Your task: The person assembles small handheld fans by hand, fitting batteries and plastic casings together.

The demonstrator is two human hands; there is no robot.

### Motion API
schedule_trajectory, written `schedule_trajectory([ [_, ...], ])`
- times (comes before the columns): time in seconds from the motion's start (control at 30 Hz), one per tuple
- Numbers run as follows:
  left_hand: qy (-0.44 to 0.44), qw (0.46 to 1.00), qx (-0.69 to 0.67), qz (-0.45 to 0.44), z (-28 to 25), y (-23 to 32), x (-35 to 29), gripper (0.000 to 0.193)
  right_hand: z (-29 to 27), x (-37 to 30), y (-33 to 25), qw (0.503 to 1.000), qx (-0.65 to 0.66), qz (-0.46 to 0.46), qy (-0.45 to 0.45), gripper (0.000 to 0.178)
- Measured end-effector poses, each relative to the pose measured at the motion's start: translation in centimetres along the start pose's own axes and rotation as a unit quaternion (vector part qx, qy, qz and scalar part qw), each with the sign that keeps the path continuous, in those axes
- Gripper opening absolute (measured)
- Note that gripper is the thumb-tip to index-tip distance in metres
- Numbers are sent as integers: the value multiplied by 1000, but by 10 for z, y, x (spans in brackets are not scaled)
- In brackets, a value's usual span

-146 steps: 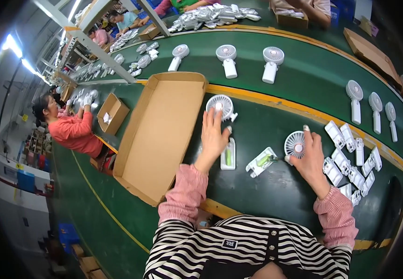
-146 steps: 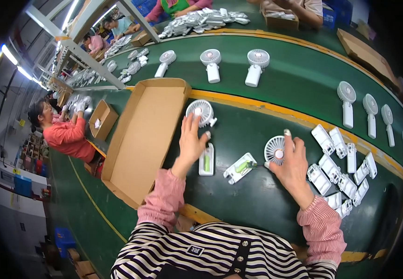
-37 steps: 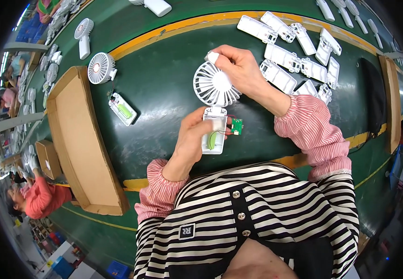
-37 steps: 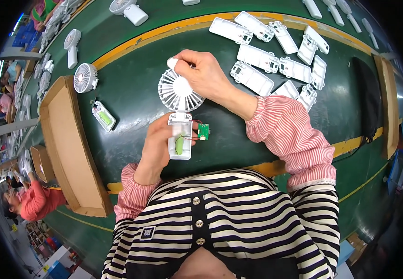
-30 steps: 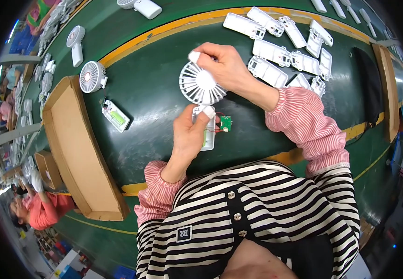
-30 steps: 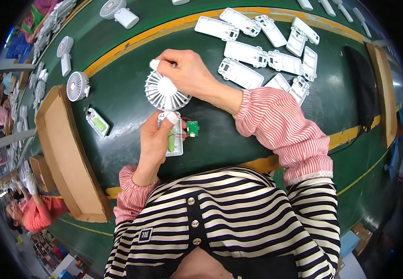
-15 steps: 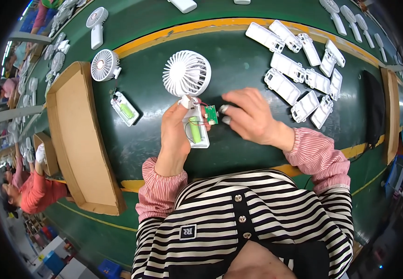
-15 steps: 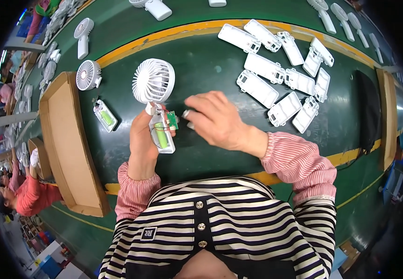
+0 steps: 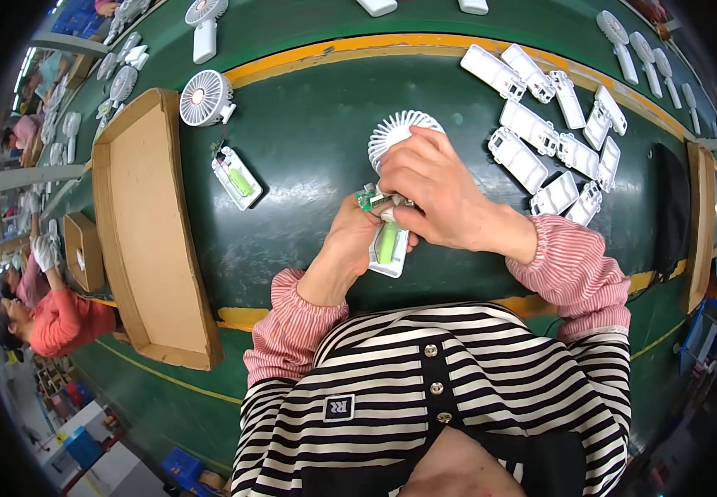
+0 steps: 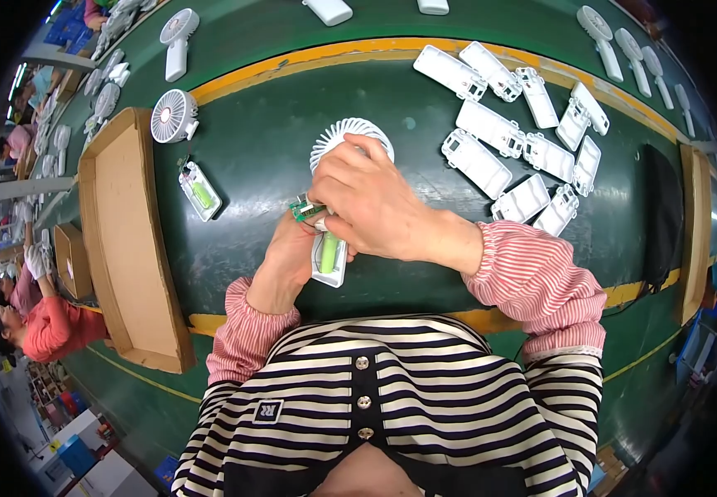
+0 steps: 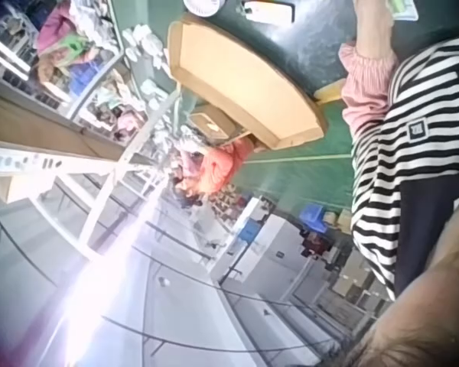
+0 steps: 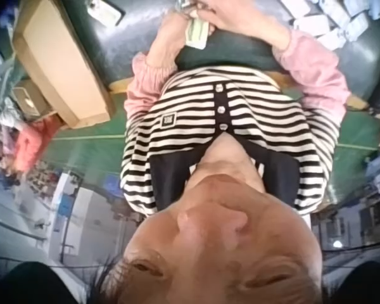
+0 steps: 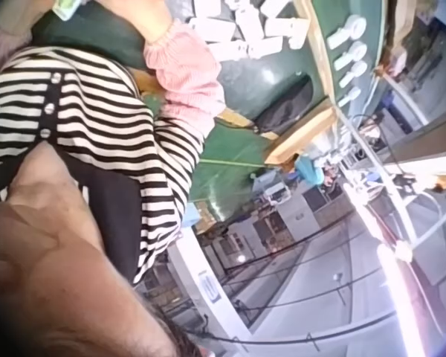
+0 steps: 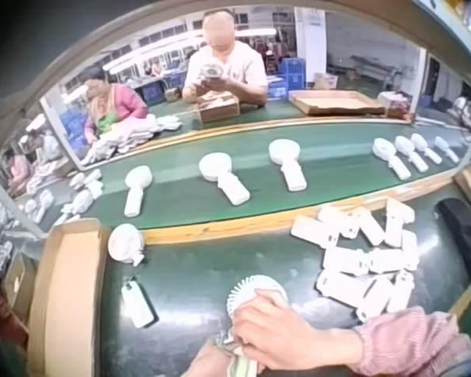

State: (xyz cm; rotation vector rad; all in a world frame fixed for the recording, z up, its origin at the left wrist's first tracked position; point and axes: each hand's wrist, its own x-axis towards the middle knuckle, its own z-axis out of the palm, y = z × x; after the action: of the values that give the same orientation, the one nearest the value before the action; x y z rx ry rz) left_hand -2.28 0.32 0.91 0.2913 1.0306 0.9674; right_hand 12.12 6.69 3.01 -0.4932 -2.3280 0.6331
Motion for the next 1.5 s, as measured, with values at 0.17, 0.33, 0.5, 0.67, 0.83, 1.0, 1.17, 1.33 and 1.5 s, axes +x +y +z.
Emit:
schedule_trajectory([
  [0.17,-8,999,34,-38,-1,1,1,17,-4,3,1,996,49,41,-54,29],
  [0.33,-9,999,28,-25,-5,2,2,16,-2,4,-8,999,-18,26,-14,24],
  [0.5,-32,999,3,-29,-6,2,1,15,-1,4,-5,999,-23,12,-24,19],
  [0.67,-43,995,-82,-44,-8,0,3,22,6,-4,-4,983,-150,-86,69,17],
  [0.83,30,990,-137,7,-1,0,1,26,13,-14,-5,969,-172,-116,137,15],
  [1.0,50,991,-91,84,4,2,2,30,20,-26,4,967,-164,-118,158,14],
  [1.17,47,994,-50,88,9,5,-2,31,18,-30,4,974,-143,-106,143,13],
  [1.33,31,995,-45,86,8,4,-2,31,17,-32,6,978,-148,-80,122,13],
  [1.5,43,995,-39,82,8,3,1,30,10,-26,4,985,-133,-45,97,15],
])
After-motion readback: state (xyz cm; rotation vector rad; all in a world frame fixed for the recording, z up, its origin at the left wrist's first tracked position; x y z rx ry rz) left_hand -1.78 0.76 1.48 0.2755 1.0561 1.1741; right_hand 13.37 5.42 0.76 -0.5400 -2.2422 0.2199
